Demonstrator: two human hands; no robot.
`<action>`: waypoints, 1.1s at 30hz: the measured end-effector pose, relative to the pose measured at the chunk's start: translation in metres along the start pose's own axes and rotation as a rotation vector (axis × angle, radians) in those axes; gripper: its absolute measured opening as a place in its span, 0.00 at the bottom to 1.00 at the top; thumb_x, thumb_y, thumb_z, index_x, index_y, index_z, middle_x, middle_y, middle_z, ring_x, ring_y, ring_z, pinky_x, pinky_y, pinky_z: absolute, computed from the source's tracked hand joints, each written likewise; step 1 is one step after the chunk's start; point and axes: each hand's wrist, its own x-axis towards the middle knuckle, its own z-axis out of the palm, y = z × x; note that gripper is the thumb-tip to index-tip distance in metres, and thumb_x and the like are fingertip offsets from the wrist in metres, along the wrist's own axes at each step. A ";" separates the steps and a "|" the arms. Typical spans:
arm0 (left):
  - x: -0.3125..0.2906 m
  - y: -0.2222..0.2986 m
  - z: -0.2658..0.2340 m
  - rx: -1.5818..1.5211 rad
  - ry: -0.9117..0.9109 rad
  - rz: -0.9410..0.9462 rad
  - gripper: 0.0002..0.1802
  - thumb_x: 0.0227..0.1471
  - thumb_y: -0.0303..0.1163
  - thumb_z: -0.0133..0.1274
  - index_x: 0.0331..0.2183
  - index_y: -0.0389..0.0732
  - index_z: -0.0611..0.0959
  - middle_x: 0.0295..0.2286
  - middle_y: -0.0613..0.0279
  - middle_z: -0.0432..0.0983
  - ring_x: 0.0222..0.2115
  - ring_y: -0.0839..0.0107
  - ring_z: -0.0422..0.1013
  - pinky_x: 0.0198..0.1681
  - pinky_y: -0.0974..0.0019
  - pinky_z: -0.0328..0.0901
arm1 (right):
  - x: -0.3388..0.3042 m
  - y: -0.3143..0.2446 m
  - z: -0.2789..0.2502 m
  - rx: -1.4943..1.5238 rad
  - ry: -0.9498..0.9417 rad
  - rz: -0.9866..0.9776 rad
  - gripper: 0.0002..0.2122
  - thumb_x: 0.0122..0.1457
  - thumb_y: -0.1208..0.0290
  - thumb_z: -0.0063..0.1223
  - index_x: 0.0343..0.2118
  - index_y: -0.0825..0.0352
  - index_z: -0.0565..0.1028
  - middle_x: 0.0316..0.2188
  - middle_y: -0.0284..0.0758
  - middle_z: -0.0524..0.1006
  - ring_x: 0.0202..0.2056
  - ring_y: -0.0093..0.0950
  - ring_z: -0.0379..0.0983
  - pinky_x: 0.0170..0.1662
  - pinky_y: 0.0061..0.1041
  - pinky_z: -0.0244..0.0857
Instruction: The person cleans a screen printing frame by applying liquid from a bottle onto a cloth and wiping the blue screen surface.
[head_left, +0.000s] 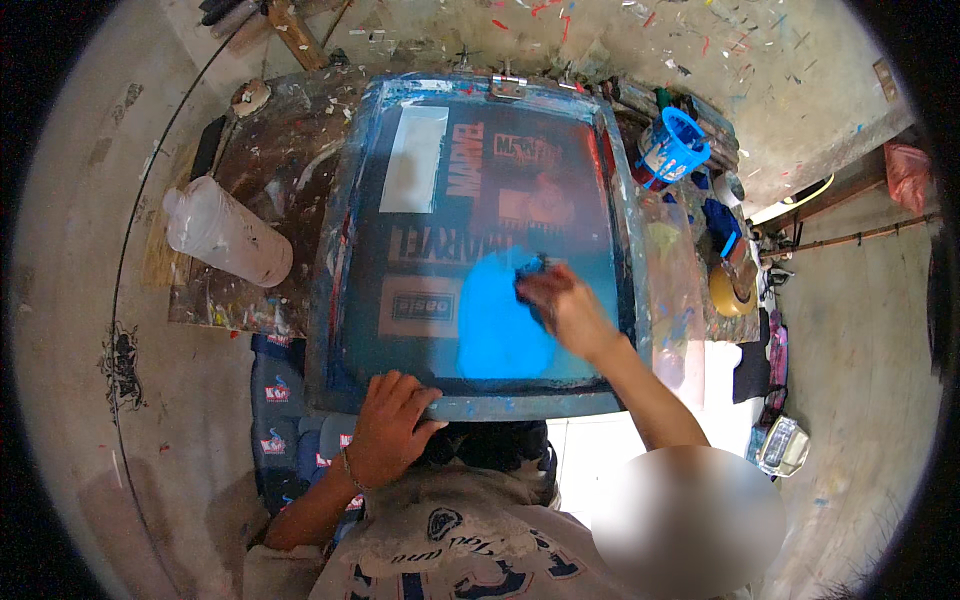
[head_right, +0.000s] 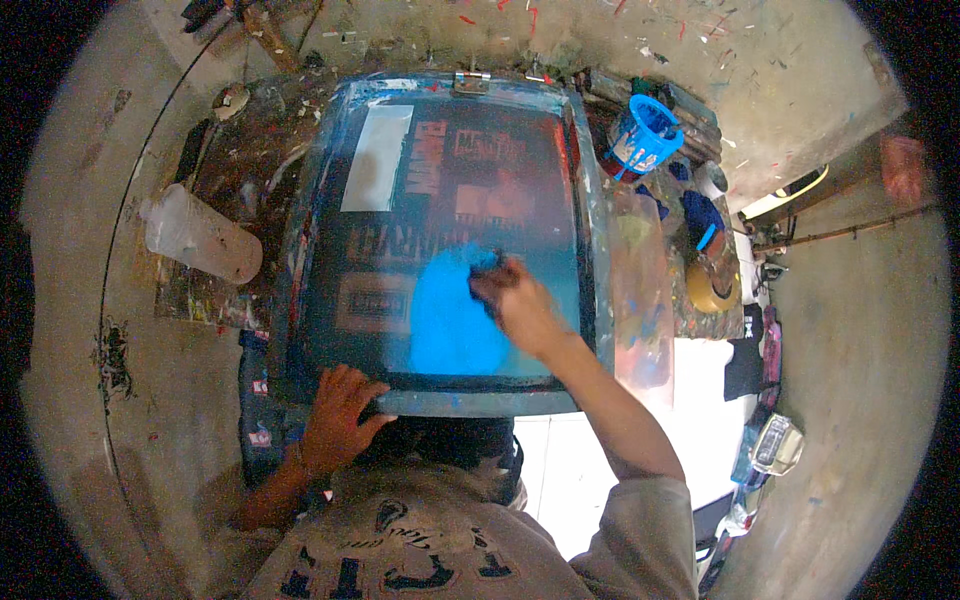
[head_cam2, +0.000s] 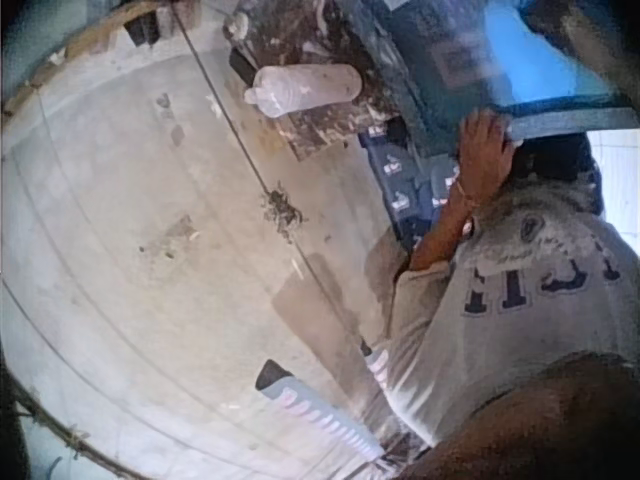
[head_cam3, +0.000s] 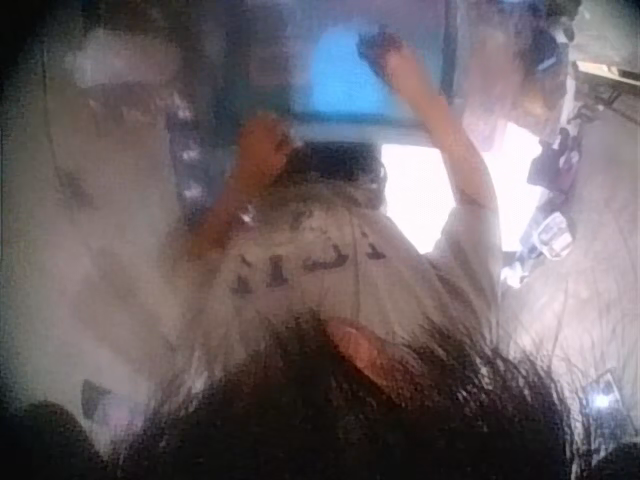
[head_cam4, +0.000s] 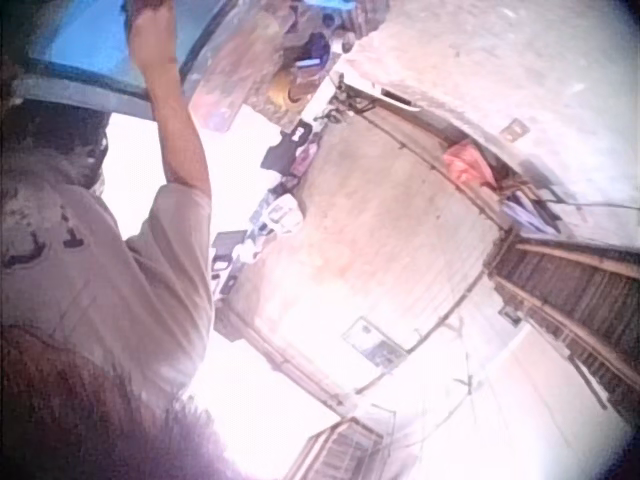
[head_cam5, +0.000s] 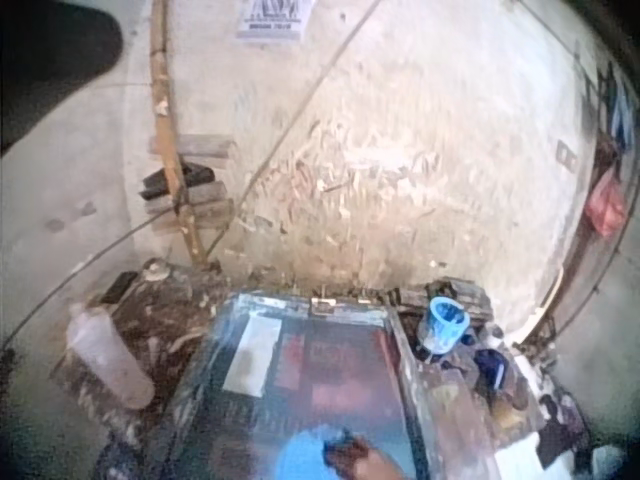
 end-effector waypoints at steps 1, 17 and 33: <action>0.000 -0.001 0.000 -0.010 -0.001 0.006 0.25 0.40 0.40 0.65 0.40 0.41 0.78 0.35 0.54 0.70 0.39 0.52 0.64 0.45 0.49 0.59 | 0.012 0.000 0.000 -0.004 -0.002 0.034 0.17 0.47 0.82 0.56 0.42 0.67 0.78 0.43 0.43 0.79 0.45 0.38 0.75 0.53 0.37 0.65; -0.003 0.000 0.002 -0.035 0.028 0.002 0.25 0.41 0.38 0.65 0.42 0.40 0.78 0.35 0.54 0.69 0.39 0.53 0.64 0.45 0.51 0.59 | 0.023 -0.034 -0.016 0.859 0.155 0.449 0.11 0.53 0.87 0.51 0.40 0.71 0.76 0.31 0.40 0.80 0.29 0.23 0.75 0.32 0.23 0.69; 0.001 -0.004 0.002 -0.047 0.005 0.003 0.24 0.42 0.40 0.64 0.40 0.40 0.78 0.34 0.53 0.70 0.38 0.52 0.65 0.44 0.50 0.59 | -0.008 -0.051 0.002 -0.012 -0.030 0.037 0.17 0.54 0.78 0.55 0.49 0.69 0.74 0.58 0.47 0.67 0.57 0.43 0.66 0.58 0.35 0.65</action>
